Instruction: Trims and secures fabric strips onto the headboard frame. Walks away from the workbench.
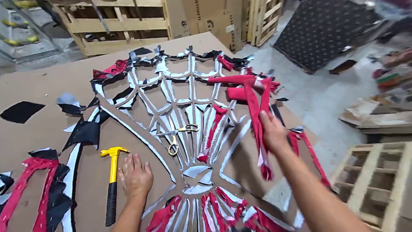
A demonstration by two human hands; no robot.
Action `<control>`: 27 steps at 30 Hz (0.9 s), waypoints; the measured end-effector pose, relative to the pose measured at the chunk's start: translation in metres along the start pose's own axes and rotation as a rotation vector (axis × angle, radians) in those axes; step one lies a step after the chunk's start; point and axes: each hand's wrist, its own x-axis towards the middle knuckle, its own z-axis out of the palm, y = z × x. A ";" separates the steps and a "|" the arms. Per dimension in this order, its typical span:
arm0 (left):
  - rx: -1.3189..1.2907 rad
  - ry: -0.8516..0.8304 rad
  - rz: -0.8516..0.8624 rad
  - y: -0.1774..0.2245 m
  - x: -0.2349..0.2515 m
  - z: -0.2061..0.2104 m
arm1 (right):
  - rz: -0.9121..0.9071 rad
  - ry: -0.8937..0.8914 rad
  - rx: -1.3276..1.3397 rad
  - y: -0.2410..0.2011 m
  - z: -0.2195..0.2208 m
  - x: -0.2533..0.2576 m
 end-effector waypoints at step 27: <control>-1.452 -0.822 0.384 0.049 -0.210 -0.327 | -0.227 0.052 -0.203 -0.140 0.069 -0.400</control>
